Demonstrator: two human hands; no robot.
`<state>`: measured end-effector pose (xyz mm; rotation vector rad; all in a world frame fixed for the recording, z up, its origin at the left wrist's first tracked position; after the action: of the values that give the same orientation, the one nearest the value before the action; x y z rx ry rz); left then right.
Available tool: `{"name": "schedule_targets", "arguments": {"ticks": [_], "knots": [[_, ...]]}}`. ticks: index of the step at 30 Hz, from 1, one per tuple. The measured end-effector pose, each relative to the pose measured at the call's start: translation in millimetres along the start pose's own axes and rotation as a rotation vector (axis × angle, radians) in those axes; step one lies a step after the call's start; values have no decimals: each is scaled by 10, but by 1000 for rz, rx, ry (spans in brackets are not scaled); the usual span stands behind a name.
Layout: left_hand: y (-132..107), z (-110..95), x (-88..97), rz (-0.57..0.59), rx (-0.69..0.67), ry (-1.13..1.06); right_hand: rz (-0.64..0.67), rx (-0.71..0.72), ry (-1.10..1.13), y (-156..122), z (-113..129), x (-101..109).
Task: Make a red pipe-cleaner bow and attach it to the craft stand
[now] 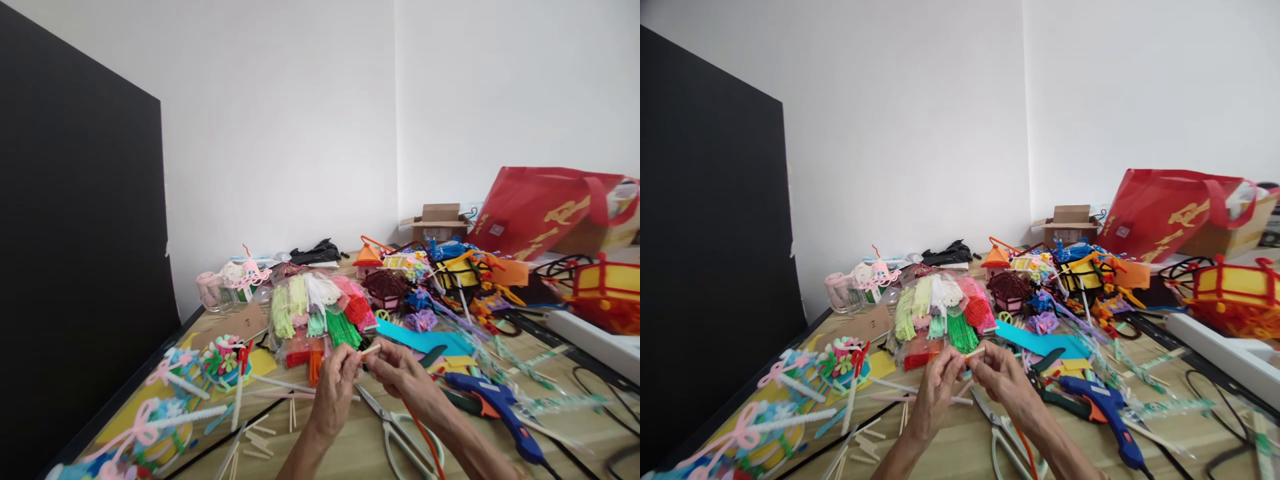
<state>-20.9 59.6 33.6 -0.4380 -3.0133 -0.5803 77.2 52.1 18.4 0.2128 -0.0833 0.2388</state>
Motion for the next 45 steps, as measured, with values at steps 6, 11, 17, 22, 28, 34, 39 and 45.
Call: {"name": "schedule_targets", "arguments": {"ticks": [6, 11, 17, 22, 28, 34, 39, 45], "knots": [[20, -107, 13, -39, -224, 191, -93, 61, -33, -26, 86, 48], [22, -186, 28, 12, -275, 199, -85, 39, 2, -15, 24, 44], [55, 168, 2, 48, 277, -403, -113, 182, -195, -47, 271, 138], [-43, 342, -219, 179, 532, -662, -74, 247, -230, -76, 348, 105], [-66, 321, -282, 214, 540, -837, -6, 239, -229, -72, 288, 68], [22, 23, -82, 170, 126, -231, -71, 204, -220, -48, 269, 115], [-24, -296, -25, 79, -344, 476, -58, 93, -42, 4, 30, 67], [-146, -401, -84, 66, -657, 800, -66, 38, 14, 9, -71, 46]]}}
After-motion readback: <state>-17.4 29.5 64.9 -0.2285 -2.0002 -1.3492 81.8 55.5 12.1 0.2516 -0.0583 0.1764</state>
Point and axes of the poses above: each hand's wrist, its own y-axis towards the middle knuckle, its own x-axis out of the back of the hand, z = x × y, the point moved 9 cm from there along y, towards the middle knuckle, and after that the axes turned 15 degrees about -y, right-handed, at the moved point
